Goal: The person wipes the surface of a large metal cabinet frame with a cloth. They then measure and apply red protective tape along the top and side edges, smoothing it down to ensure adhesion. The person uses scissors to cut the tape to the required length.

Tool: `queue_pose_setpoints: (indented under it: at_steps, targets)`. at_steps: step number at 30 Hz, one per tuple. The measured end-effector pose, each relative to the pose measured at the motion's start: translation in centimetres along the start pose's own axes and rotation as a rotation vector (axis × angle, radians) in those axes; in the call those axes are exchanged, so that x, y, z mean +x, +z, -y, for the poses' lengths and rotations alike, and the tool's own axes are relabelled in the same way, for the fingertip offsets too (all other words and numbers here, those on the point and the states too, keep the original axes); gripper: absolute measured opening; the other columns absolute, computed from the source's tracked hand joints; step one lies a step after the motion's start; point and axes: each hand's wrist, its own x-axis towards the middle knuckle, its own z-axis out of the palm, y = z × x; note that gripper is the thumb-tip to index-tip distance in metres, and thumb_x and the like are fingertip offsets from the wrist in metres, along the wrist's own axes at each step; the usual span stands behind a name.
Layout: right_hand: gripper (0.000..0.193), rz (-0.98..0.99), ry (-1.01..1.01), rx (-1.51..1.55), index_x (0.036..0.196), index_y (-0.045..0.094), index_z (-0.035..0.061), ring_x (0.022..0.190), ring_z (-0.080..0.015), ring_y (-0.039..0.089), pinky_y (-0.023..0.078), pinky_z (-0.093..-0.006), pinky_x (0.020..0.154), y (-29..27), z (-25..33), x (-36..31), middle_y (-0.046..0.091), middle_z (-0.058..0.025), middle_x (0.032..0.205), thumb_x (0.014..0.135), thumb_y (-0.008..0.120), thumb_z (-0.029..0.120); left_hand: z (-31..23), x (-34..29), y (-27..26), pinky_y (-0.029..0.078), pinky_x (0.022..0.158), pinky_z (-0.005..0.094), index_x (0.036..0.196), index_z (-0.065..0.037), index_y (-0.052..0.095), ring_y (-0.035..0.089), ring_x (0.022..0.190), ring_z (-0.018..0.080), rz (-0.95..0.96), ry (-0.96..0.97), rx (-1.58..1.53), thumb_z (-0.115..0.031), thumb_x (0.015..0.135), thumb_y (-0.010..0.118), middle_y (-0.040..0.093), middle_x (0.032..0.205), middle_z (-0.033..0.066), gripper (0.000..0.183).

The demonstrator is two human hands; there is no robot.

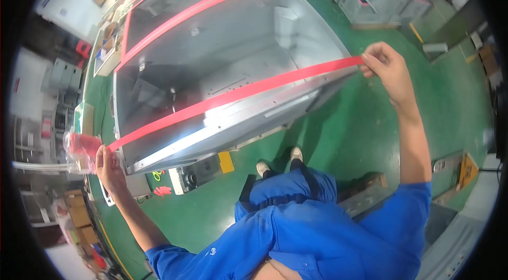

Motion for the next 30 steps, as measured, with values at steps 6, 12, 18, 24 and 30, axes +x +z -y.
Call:
queue_pose_setpoints:
  at_steps: [6, 12, 18, 24, 30]
  targets:
    - [0.016, 0.073, 0.081, -0.039, 0.084, 0.058, 0.0013, 0.065, -0.0111, 0.055, 0.046, -0.0231, 0.058, -0.1, -0.6, 0.2, 0.058, -0.0050, 0.075, 0.081, 0.061, 0.017, -0.3, -0.8, 0.2, 0.027, 0.045, 0.0152, 0.087, -0.006, 0.057, 0.039, 0.054, -0.0001, -0.011, -0.013, 0.159, -0.013, 0.087, 0.056, 0.050, 0.068, -0.0047, 0.007]
    - [0.016, 0.102, 0.119, -0.106, 0.082, 0.057, 0.0011, 0.063, -0.0093, 0.053, 0.045, -0.0224, 0.057, -0.2, -0.3, 1.1, 0.057, -0.0034, 0.073, 0.080, 0.061, 0.016, -0.9, -2.3, -0.7, 0.025, 0.044, 0.0134, 0.084, -0.007, 0.056, 0.038, 0.053, -0.0013, 0.026, -0.086, 0.248, -0.015, 0.086, 0.057, 0.049, 0.065, -0.0055, 0.008]
    - [0.015, 0.225, 0.133, -0.268, 0.081, 0.057, 0.0024, 0.061, -0.0083, 0.049, 0.040, -0.0221, 0.053, -0.7, -0.1, 2.0, 0.055, -0.0016, 0.072, 0.079, 0.060, 0.017, -1.5, -3.4, -0.6, 0.029, 0.045, 0.0114, 0.081, -0.007, 0.055, 0.042, 0.054, -0.0004, 0.025, -0.130, 0.290, -0.014, 0.086, 0.057, 0.050, 0.066, -0.0052, 0.009]
    - [0.019, 0.334, 0.167, -0.345, 0.082, 0.060, 0.0015, 0.068, -0.0118, 0.052, 0.042, -0.0254, 0.060, -1.3, 0.3, 3.4, 0.058, -0.0044, 0.077, 0.076, 0.062, 0.019, -1.5, -4.4, -0.8, 0.026, 0.042, 0.0126, 0.082, -0.005, 0.058, 0.041, 0.053, -0.0005, -0.002, -0.136, 0.336, -0.011, 0.085, 0.057, 0.050, 0.066, -0.0046, 0.007]
    - [0.019, 0.383, 0.143, -0.382, 0.082, 0.062, 0.0011, 0.080, -0.0165, 0.055, 0.043, -0.0290, 0.074, -1.5, 0.1, 4.0, 0.061, -0.0079, 0.081, 0.074, 0.063, 0.019, -1.2, -4.6, -0.7, 0.024, 0.042, 0.0150, 0.081, -0.003, 0.059, 0.038, 0.051, 0.0000, -0.019, -0.122, 0.319, -0.008, 0.083, 0.058, 0.049, 0.063, -0.0037, 0.006]
